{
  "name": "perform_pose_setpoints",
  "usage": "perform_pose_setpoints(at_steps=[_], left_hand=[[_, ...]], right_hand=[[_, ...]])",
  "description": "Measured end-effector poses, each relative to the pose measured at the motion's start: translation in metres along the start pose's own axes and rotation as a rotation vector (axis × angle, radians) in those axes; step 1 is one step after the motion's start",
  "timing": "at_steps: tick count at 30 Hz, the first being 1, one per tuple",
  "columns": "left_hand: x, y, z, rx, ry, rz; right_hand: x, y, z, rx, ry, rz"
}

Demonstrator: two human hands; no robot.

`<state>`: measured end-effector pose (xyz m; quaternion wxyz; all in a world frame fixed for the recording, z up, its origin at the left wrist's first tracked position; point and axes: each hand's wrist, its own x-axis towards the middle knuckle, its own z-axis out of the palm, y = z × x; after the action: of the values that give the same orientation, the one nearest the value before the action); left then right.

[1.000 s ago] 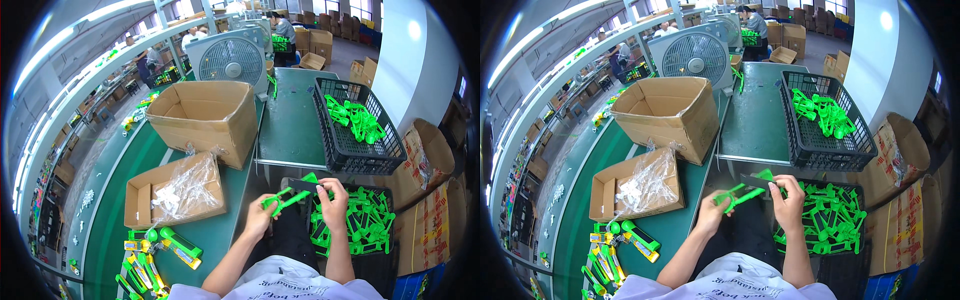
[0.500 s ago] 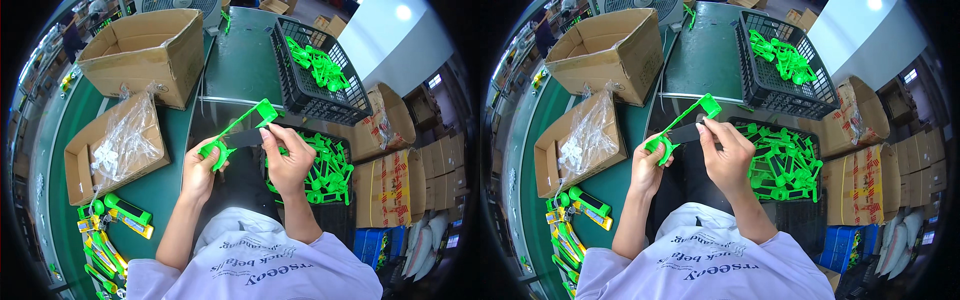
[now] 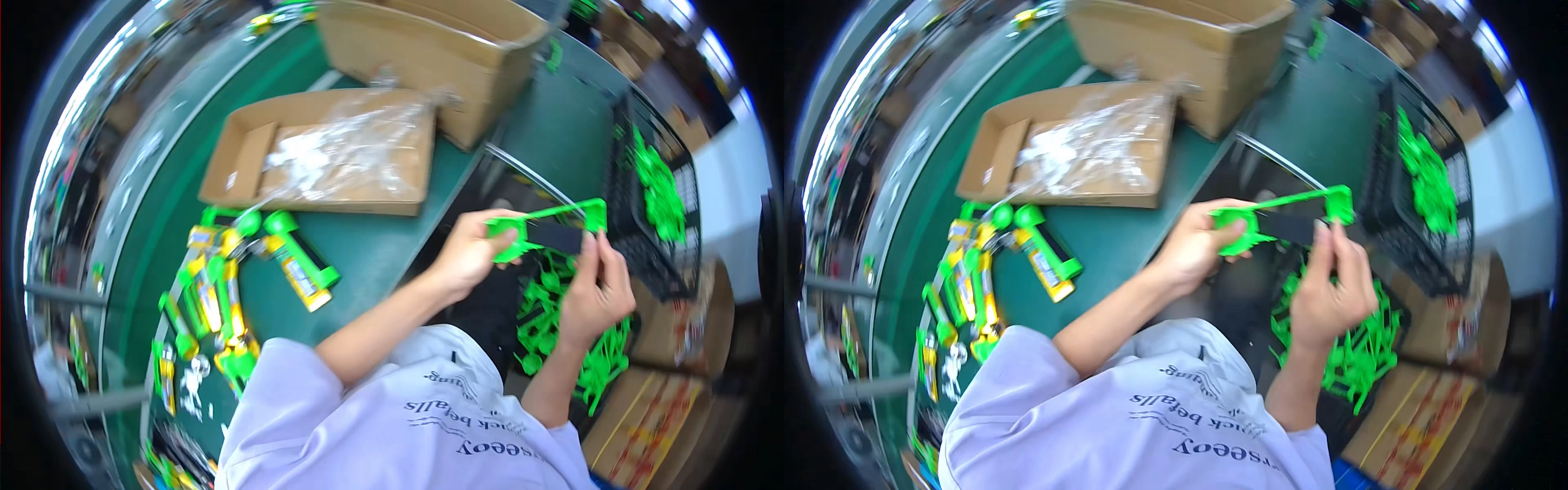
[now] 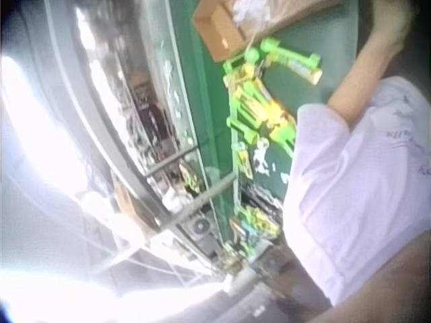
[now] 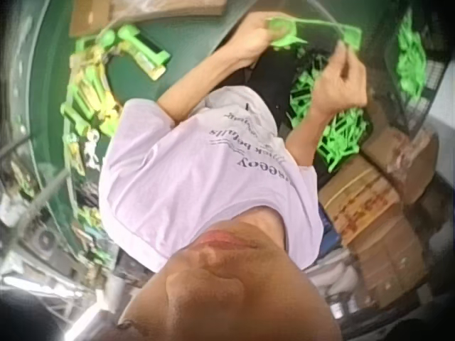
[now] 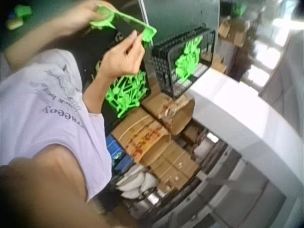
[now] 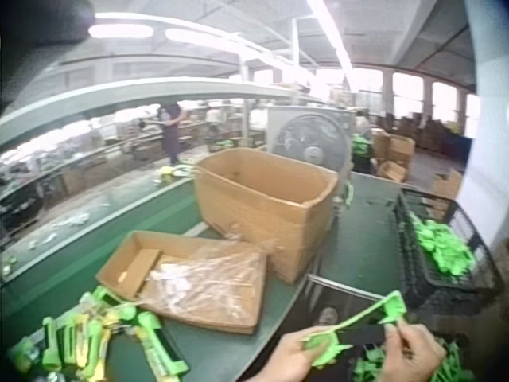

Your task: The person assembles flashlights on a workbench by fitting internal components, switch covers, and housing halves together by hand, then inserts solar panels into plastic flashlight frames.

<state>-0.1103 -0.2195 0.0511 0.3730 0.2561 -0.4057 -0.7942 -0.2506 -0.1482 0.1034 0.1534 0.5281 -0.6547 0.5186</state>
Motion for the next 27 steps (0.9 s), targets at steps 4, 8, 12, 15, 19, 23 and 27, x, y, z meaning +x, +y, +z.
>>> perform_pose_setpoints(at_steps=[4,8,12,15,19,23,27], left_hand=[[-0.021,0.006,-0.014,0.019,0.140,0.077],[-0.049,0.000,-0.026,-0.011,0.272,0.131],[-0.072,-0.005,-0.038,-0.054,0.342,0.105],[-0.086,-0.012,-0.034,-0.131,0.401,0.130],[-0.091,-0.033,-0.034,-0.081,0.480,0.142],[-0.107,-0.056,-0.041,0.035,0.563,0.147],[-0.123,-0.070,-0.033,0.128,0.644,0.014]], right_hand=[[-0.001,-0.016,0.014,0.143,-0.082,-0.042],[-0.009,-0.034,0.022,0.139,-0.187,-0.211],[-0.025,-0.035,0.044,0.291,-0.185,-0.190],[-0.040,-0.022,0.050,0.355,-0.189,-0.054],[-0.054,-0.019,0.047,0.477,-0.298,0.137],[-0.070,0.008,0.044,0.419,-0.387,-0.014],[-0.093,0.013,0.021,0.287,-0.395,-0.101]])
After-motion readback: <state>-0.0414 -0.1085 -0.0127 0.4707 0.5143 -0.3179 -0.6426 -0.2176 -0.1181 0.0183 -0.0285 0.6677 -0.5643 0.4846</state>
